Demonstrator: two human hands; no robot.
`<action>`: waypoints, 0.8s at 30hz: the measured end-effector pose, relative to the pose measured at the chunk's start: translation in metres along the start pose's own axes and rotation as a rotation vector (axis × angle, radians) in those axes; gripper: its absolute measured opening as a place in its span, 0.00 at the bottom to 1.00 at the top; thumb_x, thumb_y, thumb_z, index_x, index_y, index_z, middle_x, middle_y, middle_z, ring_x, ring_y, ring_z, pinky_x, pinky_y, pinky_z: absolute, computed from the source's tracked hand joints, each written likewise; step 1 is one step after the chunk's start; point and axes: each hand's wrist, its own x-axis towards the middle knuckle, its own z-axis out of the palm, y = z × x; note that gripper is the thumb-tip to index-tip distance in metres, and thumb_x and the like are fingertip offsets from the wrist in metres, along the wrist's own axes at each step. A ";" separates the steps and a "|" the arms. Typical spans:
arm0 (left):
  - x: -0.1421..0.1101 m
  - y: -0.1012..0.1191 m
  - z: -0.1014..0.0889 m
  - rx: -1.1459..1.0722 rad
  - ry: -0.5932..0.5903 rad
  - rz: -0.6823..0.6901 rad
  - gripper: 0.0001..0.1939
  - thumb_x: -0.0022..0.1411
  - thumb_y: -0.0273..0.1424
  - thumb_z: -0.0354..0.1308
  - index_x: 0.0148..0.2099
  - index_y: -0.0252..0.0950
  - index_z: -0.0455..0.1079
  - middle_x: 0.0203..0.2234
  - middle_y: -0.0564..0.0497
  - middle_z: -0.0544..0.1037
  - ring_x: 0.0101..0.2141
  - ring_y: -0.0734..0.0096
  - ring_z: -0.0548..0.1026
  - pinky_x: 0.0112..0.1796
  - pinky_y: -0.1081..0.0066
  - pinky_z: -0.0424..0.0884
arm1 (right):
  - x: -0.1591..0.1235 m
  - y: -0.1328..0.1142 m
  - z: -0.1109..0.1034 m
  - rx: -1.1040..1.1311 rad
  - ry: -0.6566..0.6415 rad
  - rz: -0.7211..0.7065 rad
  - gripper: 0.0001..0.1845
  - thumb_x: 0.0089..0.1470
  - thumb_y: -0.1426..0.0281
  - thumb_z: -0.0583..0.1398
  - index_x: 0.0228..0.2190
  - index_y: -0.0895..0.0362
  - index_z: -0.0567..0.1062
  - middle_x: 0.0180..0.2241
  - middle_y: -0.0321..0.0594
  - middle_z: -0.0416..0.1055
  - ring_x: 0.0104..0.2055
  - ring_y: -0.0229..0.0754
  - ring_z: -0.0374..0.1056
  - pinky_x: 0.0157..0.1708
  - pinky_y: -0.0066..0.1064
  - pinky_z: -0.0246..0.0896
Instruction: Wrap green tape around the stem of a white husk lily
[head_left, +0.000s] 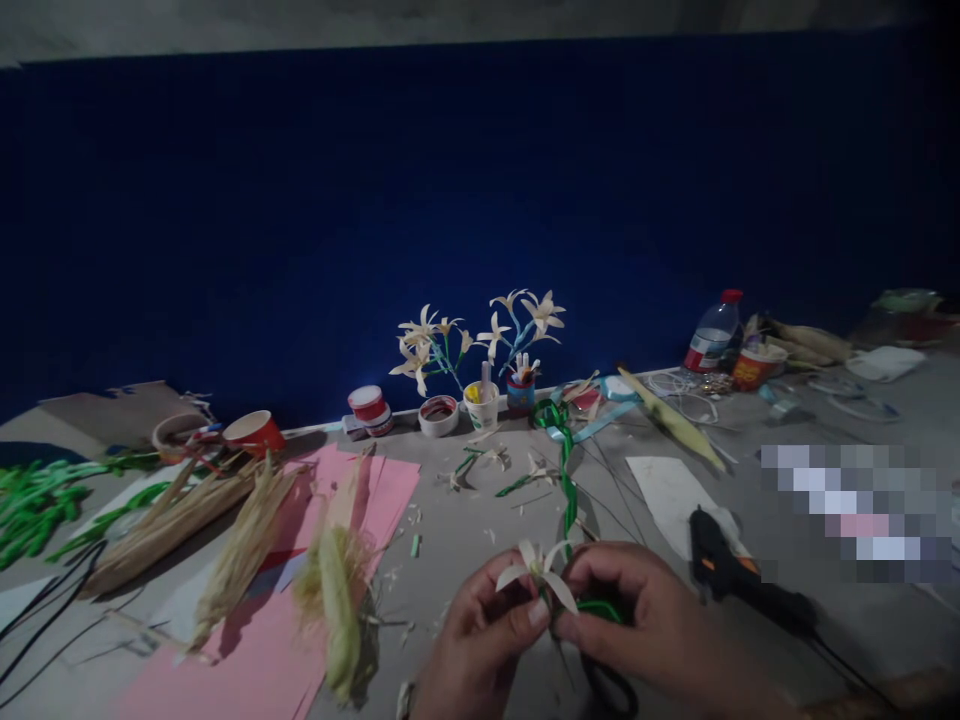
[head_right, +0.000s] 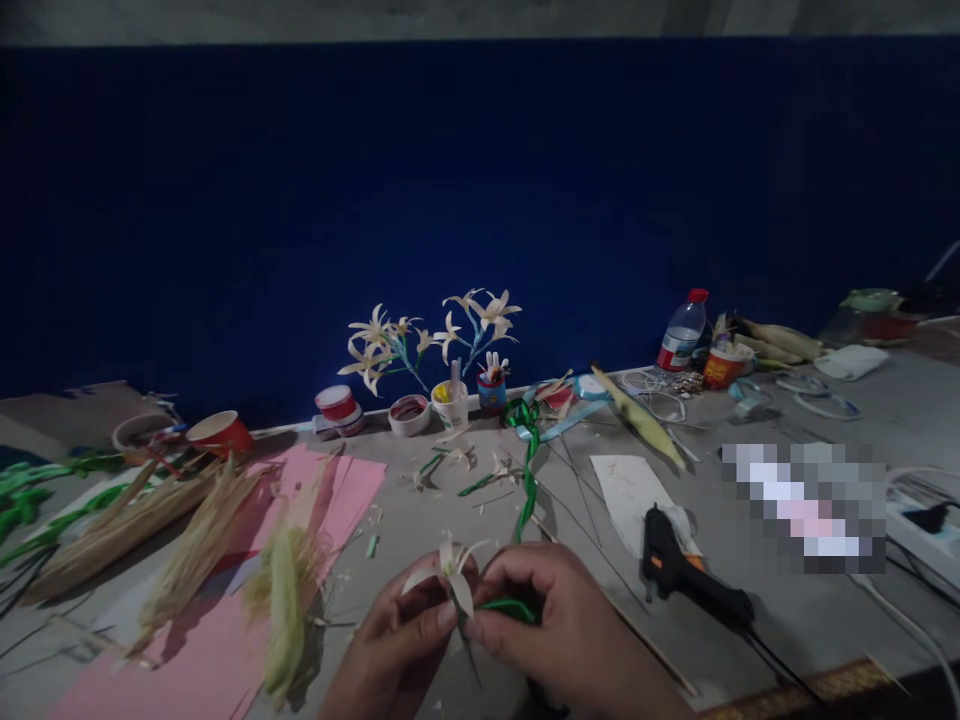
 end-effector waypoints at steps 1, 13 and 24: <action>0.000 0.000 0.000 0.009 0.007 -0.009 0.12 0.44 0.33 0.72 0.31 0.34 0.78 0.25 0.51 0.75 0.31 0.67 0.71 0.36 0.71 0.63 | 0.001 0.002 0.001 0.023 0.003 0.007 0.05 0.44 0.71 0.65 0.21 0.55 0.74 0.23 0.32 0.72 0.29 0.40 0.66 0.29 0.27 0.59; 0.000 0.002 0.004 -0.078 -0.015 -0.033 0.12 0.44 0.31 0.72 0.34 0.34 0.79 0.26 0.50 0.77 0.31 0.69 0.72 0.38 0.73 0.66 | 0.002 0.016 0.009 0.081 0.041 -0.111 0.04 0.47 0.71 0.64 0.23 0.55 0.73 0.26 0.34 0.73 0.31 0.41 0.68 0.32 0.28 0.62; 0.000 -0.015 -0.001 0.223 0.261 0.282 0.09 0.49 0.33 0.70 0.31 0.35 0.76 0.28 0.52 0.74 0.33 0.68 0.70 0.37 0.75 0.66 | -0.003 0.016 0.017 -0.543 0.186 -0.412 0.07 0.54 0.75 0.55 0.26 0.55 0.70 0.24 0.37 0.69 0.27 0.40 0.69 0.28 0.28 0.60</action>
